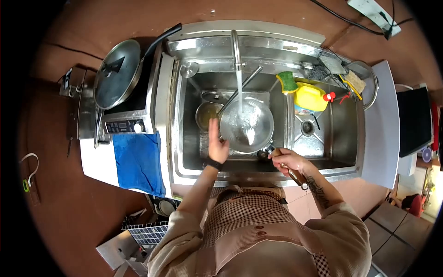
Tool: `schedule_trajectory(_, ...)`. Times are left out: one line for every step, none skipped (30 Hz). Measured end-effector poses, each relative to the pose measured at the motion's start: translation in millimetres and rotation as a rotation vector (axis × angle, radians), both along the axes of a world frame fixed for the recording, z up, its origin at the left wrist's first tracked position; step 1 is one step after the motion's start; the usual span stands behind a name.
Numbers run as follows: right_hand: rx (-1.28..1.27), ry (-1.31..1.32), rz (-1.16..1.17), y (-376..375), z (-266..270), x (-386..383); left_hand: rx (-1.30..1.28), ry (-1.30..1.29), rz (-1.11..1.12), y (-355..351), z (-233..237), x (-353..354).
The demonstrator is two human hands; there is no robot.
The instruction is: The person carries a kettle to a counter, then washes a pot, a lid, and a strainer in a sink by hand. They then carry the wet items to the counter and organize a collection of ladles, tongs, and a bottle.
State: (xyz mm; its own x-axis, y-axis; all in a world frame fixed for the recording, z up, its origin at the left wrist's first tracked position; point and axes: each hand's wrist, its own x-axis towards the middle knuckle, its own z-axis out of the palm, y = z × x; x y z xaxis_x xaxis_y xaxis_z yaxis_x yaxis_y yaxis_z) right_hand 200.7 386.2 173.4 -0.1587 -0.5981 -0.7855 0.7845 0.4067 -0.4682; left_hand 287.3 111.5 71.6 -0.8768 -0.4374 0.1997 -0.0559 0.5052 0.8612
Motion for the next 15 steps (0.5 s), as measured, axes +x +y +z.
schedule_trajectory(-0.01,-0.005,-0.004,-1.9,2.8,3.9,0.372,-0.046,0.033,-0.6,-10.4,9.1)
schedule_trajectory(-0.02,-0.012,-0.001,-7.3,2.7,7.2,0.744,-0.097,0.078,-1.5,-11.5,14.0)
schedule_trajectory(-0.008,0.066,-0.017,-16.2,-0.2,11.8,0.603,-0.14,0.148,-10.3,-45.0,12.7)
schedule_trajectory(0.004,0.105,0.005,-24.4,4.7,10.6,0.742,-0.247,0.043,-24.2,-69.3,9.7)
schedule_trajectory(0.011,0.19,0.052,-28.7,-3.9,9.5,0.79,-0.414,0.093,-24.5,-61.3,-1.6)
schedule_trajectory(0.017,0.28,0.101,-34.5,-7.8,6.2,0.835,-0.577,0.147,-23.3,-52.5,-14.9)
schedule_trajectory(0.124,0.397,0.191,-33.7,-6.2,7.4,0.791,-0.562,0.101,-23.3,-58.9,-22.6)
schedule_trajectory(0.233,0.515,0.28,-34.5,5.9,7.9,0.729,-0.708,0.086,-22.5,-60.0,-34.0)
schedule_trajectory(0.344,0.638,0.369,-35.8,12.8,6.0,0.801,-0.64,0.099,-20.9,-76.2,-43.4)
schedule_trajectory(0.385,0.858,0.389,-30.8,8.7,8.6,0.876,-0.568,0.112,-18.3,-92.1,-53.7)
schedule_trajectory(0.425,1.078,0.409,-18.5,0.0,17.2,1.108,-0.476,0.146,-17.0,-101.4,-68.2)
schedule_trajectory(0.462,1.296,0.427,-7.3,-4.2,25.0,1.339,-0.379,0.18,-14.3,-95.7,-79.9)
schedule_trajectory(0.49,1.355,0.431,2.6,-7.6,27.4,1.002,-0.405,0.052,-15.4,-88.6,-87.2)
schedule_trajectory(0.533,1.429,0.46,9.0,-7.2,27.4,0.65,-0.418,-0.022,-15.2,-69.4,-95.4)
schedule_trajectory(0.577,1.497,0.487,15.5,-6.1,29.0,1.135,-0.442,0.082,-9.2,-27.2,-106.0)
